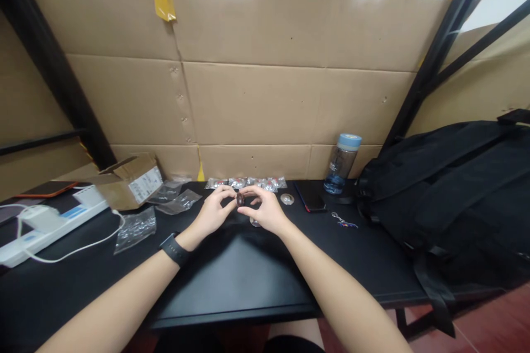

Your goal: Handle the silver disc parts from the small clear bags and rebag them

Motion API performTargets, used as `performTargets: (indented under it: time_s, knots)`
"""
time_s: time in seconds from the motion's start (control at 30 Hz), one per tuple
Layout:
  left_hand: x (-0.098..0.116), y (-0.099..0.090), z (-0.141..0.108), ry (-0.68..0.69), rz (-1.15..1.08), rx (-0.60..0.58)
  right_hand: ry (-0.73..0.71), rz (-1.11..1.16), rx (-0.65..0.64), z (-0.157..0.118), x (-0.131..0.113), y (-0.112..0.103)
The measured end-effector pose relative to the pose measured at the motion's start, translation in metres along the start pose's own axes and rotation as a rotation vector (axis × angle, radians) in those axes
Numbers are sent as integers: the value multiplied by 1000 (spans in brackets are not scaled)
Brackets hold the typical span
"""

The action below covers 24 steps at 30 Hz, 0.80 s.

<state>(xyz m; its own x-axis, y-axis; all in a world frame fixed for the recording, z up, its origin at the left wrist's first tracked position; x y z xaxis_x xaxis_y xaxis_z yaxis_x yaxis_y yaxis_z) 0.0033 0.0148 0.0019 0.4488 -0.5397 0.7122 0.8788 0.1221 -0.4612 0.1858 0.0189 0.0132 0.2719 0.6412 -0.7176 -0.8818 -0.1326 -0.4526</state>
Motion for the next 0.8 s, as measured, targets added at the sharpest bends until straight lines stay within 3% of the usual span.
performTargets:
  time_s: [0.37,0.57,0.67,0.73,0.8]
  knots:
    - [4,0,-3,9,4,25,86,98,41,-2,9,6]
    - [7,5,-4,46,-5,41,-9,-223,-64,1,1,-3]
    - [8,3,-3,52,-10,-1,-42,-271,-81,1,-2,-3]
    - [9,-5,1,48,7,4,-40,-294,-69,0,-3,-2]
    - [7,-20,6,28,50,82,-50,-336,-74,-2,-5,0]
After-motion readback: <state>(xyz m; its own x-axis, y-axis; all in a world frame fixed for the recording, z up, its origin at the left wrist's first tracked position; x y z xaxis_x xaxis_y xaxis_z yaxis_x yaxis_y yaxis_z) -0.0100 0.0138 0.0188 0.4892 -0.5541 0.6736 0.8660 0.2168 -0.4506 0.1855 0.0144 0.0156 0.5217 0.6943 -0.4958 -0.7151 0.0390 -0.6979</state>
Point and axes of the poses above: each hand's wrist, its own z-axis towards the middle knuckle, its own y-axis out of the palm, x = y × z, the point moved 3 cm from there along z, towards the middle knuckle, and after that the axes turned 8 degrees about -z, right-handed, at the moved point
